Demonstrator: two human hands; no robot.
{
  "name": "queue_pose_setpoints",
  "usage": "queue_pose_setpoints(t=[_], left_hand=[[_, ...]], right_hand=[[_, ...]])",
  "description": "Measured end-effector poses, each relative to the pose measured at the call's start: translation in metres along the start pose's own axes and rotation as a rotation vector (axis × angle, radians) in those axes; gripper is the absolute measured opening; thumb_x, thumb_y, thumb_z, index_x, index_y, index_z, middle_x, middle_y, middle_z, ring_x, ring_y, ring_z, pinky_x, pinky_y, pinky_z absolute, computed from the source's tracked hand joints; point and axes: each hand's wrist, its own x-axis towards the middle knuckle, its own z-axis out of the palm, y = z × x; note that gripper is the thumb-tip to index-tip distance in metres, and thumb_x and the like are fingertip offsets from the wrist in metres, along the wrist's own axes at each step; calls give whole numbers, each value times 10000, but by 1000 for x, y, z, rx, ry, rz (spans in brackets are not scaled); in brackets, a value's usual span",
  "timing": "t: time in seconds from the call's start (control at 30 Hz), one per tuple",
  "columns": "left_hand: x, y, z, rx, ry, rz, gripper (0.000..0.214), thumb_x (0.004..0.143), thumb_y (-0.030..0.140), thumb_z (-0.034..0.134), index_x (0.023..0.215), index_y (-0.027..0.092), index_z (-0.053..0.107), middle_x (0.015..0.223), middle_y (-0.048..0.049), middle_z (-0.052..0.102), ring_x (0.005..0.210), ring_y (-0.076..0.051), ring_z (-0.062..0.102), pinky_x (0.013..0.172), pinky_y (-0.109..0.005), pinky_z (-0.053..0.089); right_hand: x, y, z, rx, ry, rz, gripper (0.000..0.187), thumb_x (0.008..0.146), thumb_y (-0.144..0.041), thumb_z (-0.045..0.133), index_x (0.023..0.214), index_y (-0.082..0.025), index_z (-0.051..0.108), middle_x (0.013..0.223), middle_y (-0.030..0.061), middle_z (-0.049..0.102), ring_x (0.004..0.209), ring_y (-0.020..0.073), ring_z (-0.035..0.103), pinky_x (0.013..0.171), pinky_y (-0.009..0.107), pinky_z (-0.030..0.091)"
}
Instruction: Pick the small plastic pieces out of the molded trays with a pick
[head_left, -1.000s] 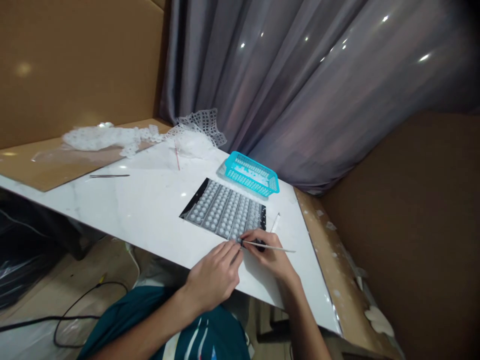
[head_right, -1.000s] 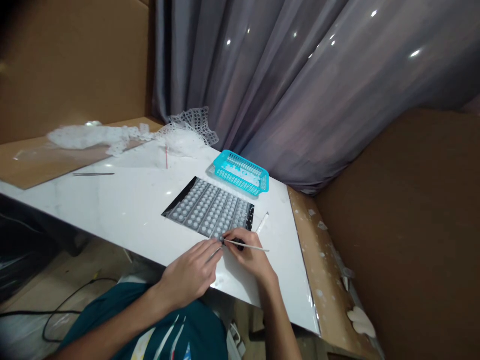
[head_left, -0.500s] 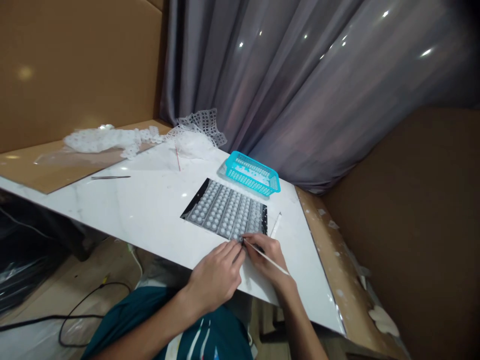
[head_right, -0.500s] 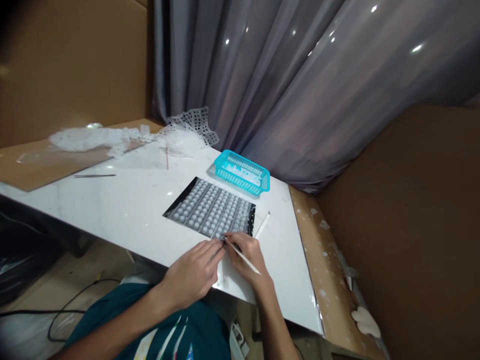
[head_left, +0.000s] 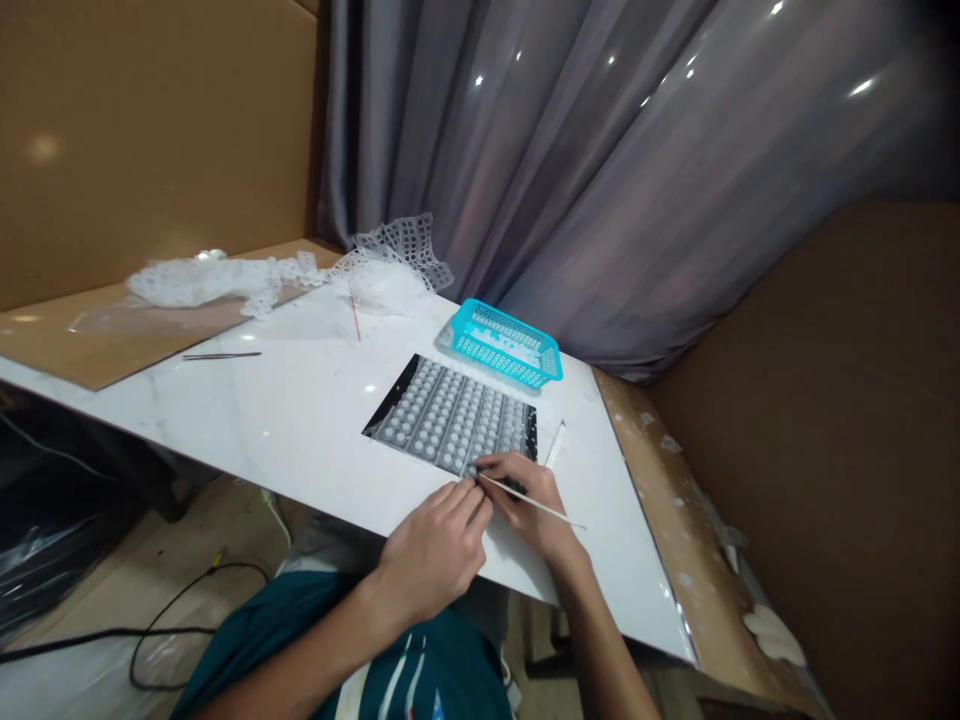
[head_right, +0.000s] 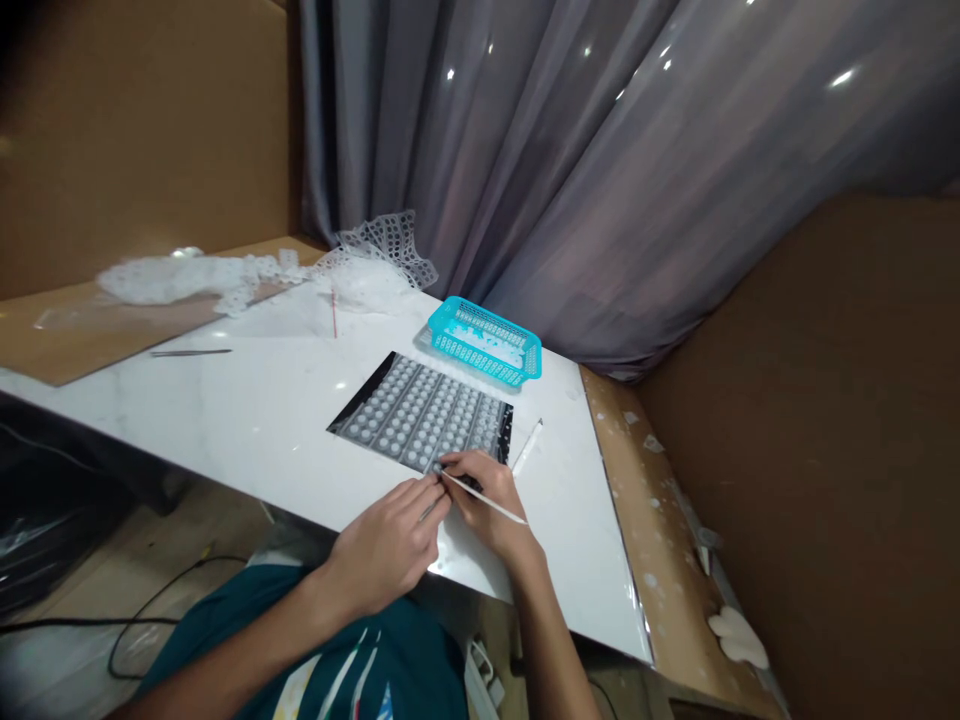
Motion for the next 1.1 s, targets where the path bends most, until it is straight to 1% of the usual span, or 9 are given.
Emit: queue_pose_setpoints(t=[0.13, 0.53, 0.7, 0.77, 0.87, 0.97, 1.03, 1.1], left_hand=[[-1, -1, 1, -4, 1, 10, 480, 1010, 263, 581, 1447, 63, 571, 1474, -209, 632, 1437, -352, 557, 1235, -482, 388], [-1, -1, -1, -13, -7, 12, 491, 1024, 303, 591, 1453, 67, 564, 1467, -210, 639, 1443, -351, 556, 1240, -481, 376], [-1, -2, -1, 1, -21, 19, 476, 1036, 292, 563, 1455, 65, 560, 1476, -204, 630, 1452, -347, 545, 1247, -468, 359], [0, -2, -3, -7, -24, 22, 462, 1041, 284, 554, 1451, 71, 558, 1467, -196, 635, 1448, -342, 544, 1244, -466, 361], [1, -1, -7, -29, -25, 12, 419, 1035, 267, 556, 1416, 95, 573, 1430, -184, 654, 1412, -336, 567, 1228, -473, 385], [3, 0, -9, -48, -30, -6, 378, 1018, 237, 566, 1371, 104, 591, 1372, -176, 676, 1363, -335, 594, 1210, -480, 407], [3, 0, -9, -57, -26, -9, 388, 1010, 224, 565, 1378, 102, 586, 1366, -174, 674, 1363, -332, 592, 1211, -477, 407], [4, -1, -9, -66, -21, -7, 397, 1010, 221, 558, 1390, 107, 581, 1394, -176, 663, 1386, -332, 576, 1216, -475, 401]], right_hand=[[1, 4, 1, -17, -30, 10, 86, 1018, -285, 707, 981, -266, 782, 1163, 94, 812, 1073, 286, 770, 970, 460, 611], [0, 7, -3, -2, -78, 21, 105, 1021, -299, 707, 968, -263, 790, 1180, 97, 799, 1073, 282, 756, 955, 444, 601], [5, 6, -8, -36, -141, 10, 145, 1045, -306, 674, 989, -266, 801, 1181, 96, 797, 1074, 283, 757, 944, 439, 605], [8, 6, -9, -71, -182, -17, 167, 1059, -307, 649, 1003, -269, 802, 1191, 98, 794, 1077, 282, 755, 944, 440, 608], [11, 9, -8, -129, -222, -112, 174, 1066, -306, 625, 1043, -274, 795, 1185, 106, 795, 1088, 292, 746, 948, 449, 608], [8, 14, -2, -150, -184, -194, 165, 1058, -276, 611, 1082, -274, 774, 1174, 113, 801, 1081, 301, 749, 943, 462, 608], [6, 16, 2, -142, -126, -182, 158, 1054, -249, 607, 1082, -272, 761, 1164, 108, 806, 1050, 292, 764, 923, 453, 615], [4, 16, 4, -125, -64, -133, 148, 1053, -236, 611, 1061, -272, 754, 1140, 93, 814, 1015, 277, 781, 901, 434, 625]])
